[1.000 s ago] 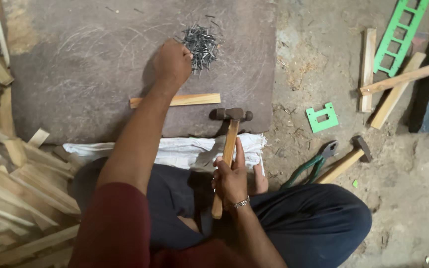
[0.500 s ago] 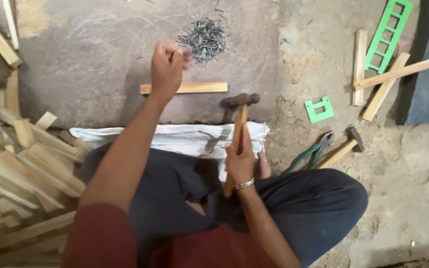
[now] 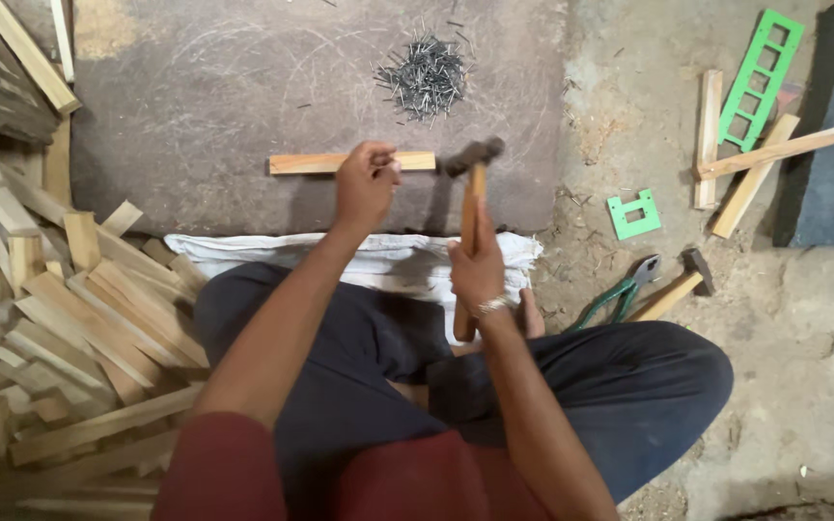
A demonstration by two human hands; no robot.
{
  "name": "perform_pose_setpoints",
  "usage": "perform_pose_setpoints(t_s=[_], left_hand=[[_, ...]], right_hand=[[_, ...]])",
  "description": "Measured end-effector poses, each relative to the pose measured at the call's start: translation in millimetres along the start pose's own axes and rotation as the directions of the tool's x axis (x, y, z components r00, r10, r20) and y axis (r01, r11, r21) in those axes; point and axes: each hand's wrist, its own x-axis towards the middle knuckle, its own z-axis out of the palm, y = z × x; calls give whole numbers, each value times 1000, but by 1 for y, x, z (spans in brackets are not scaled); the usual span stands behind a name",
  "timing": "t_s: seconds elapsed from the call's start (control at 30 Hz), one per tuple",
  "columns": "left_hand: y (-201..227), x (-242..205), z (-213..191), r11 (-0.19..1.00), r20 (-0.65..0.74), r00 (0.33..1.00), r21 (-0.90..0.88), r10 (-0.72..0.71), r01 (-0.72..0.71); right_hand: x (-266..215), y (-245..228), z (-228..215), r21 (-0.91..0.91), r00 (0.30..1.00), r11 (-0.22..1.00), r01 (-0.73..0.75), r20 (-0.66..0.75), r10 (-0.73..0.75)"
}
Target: The person sits on the floor and repeatedly hammers nails into small wooden slats. They pick up a slat, place a nail, hammer it in, and then toss the slat aside to repeat the process with a new piece.
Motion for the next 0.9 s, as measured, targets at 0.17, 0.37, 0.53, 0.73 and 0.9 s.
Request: perform_pose_setpoints(t_s=[0.17,0.37,0.53,0.73,0.9], left_hand=[[8,18,21,928,124,972,294,199,-228],[1,28,30,852,195,953,432,233,-296],[-5,25,29,822,171,943,461,287,-334],[0,26,31,815,178,944,477,278,-330],[3,24,33,810,181,933,463,311,-360]], right_hand=[[-19,3,-28,358,937,867,-347,160,309],[-24,7,-39,539,899,719,-438,260,353],[-24,10,-42,548,896,709,-444,276,347],[-21,10,-41,548,891,703,-454,280,358],[-21,19,-41,545,899,716,-437,258,353]])
